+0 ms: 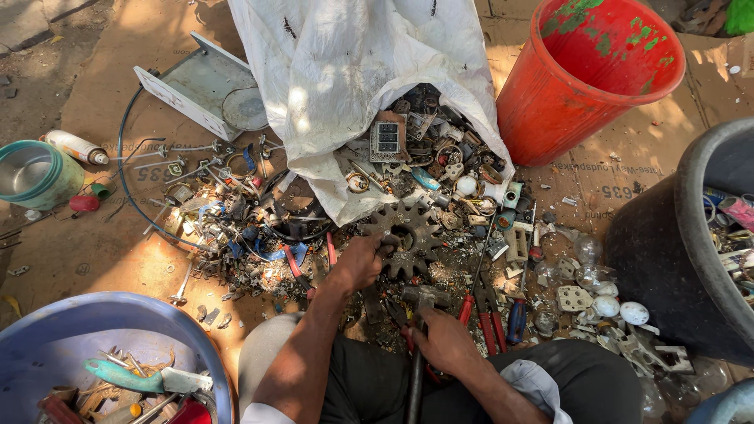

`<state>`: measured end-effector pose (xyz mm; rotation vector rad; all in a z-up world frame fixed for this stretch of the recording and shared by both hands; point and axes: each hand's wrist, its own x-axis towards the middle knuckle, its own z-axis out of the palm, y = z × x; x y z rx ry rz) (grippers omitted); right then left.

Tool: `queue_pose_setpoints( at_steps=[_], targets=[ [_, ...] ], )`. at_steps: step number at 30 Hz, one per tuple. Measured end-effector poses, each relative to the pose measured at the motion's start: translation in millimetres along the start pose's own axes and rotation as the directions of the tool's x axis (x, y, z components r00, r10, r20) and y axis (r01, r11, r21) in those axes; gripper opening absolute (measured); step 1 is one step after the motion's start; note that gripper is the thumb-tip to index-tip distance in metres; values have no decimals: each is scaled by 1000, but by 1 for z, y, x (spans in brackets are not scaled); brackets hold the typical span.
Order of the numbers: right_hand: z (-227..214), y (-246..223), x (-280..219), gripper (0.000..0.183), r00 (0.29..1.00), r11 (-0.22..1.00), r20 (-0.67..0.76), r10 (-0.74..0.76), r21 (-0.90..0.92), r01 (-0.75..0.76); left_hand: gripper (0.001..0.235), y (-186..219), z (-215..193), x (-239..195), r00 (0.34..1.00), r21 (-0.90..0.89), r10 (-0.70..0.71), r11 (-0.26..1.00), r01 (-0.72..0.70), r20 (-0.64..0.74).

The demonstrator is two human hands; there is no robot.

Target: The person sits on the ground and uses a hammer to repeatedly strike a large metal gear, attempting to break it apart. They also use pliers to pull at the gear and other small metal pieces scattered around the workspace.

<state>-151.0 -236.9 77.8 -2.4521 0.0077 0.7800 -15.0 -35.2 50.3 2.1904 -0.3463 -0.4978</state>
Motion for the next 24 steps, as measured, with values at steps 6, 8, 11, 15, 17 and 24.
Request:
queue_pose_setpoints(
  at_steps=[6,8,11,15,17,24],
  targets=[
    [35,23,6,63,985,975,103,139,-191,-118,43,-11,6,1,996,-28,-79,996,80,37],
    [51,36,13,61,996,999,85,36,-31,-34,51,-19,12,4,999,25,-36,999,36,14],
    [63,57,24,52,997,957,-78,-29,284,50,60,-31,20,12,992,143,113,984,-105,-53],
    [45,80,30,55,846,364,196,496,837,-407,58,-40,25,17,1000,196,25,980,-28,17],
    [35,78,24,37,854,273,337,397,845,-461,65,-41,28,16,999,190,-22,982,14,40],
    [-9,7,-70,36,987,772,-57,150,630,-82,68,-57,41,18,982,76,171,983,-165,-85]
  ],
)
